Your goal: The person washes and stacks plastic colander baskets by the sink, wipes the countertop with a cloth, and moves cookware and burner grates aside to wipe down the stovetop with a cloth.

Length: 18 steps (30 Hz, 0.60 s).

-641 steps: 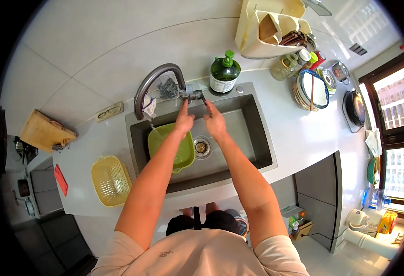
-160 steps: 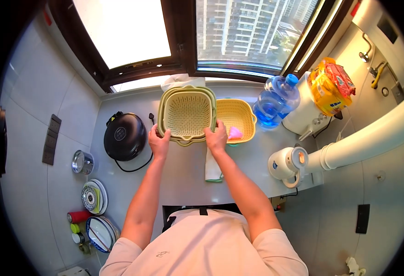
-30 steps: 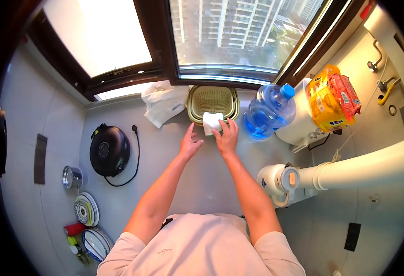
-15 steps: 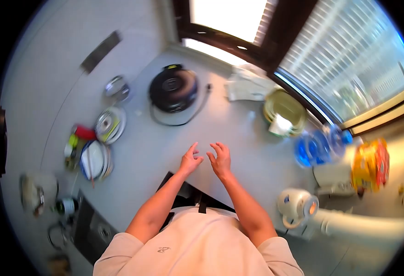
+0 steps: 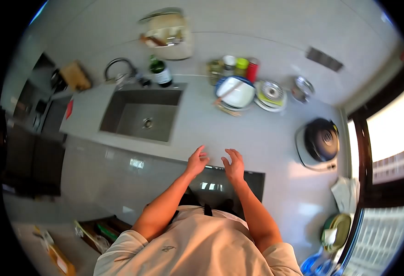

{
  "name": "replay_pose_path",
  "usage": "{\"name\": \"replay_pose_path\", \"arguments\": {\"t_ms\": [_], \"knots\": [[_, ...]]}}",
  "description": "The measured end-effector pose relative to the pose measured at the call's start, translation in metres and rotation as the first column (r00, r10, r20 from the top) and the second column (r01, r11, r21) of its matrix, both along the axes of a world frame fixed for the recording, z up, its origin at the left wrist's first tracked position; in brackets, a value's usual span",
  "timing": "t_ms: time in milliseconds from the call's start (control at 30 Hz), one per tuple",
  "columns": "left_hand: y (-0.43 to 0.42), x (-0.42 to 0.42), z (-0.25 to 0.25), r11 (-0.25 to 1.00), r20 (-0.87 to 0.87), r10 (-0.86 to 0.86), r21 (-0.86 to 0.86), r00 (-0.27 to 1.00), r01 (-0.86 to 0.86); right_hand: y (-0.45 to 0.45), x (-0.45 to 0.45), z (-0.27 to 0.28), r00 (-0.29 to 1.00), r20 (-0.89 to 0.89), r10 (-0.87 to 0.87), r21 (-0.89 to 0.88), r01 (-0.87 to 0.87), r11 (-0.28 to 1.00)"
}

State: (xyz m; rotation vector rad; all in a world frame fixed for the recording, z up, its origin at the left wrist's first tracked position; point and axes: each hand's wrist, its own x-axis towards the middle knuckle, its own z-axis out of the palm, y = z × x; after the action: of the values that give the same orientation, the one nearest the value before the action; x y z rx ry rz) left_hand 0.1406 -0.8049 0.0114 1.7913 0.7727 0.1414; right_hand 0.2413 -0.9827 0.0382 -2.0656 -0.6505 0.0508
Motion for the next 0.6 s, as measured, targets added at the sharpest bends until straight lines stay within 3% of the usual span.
{"name": "replay_pose_path", "arguments": {"t_ms": [233,333,433,600], "knots": [[0.151,-0.107,-0.021,0.943,0.108,0.332,-0.056,0.937,-0.328,0.186,-0.058,-0.017,0.941,0.014,0.338,-0.015,-0.338,0.941],[0.22,-0.155,-0.025,0.908,0.104,0.418,-0.052,0.902,-0.415,0.271,-0.098,-0.016,0.896,0.07,0.438,-0.02,-0.438,0.899],[0.292,-0.199,-0.028,0.871,0.137,0.479,0.05,0.867,-0.489,0.346,-0.139,-0.01,0.844,0.022,0.536,-0.012,-0.536,0.844],[0.391,-0.26,-0.021,0.783,0.179,0.601,0.058,0.779,-0.619,0.457,-0.194,-0.002,0.752,-0.004,0.66,-0.021,-0.659,0.751]]}}
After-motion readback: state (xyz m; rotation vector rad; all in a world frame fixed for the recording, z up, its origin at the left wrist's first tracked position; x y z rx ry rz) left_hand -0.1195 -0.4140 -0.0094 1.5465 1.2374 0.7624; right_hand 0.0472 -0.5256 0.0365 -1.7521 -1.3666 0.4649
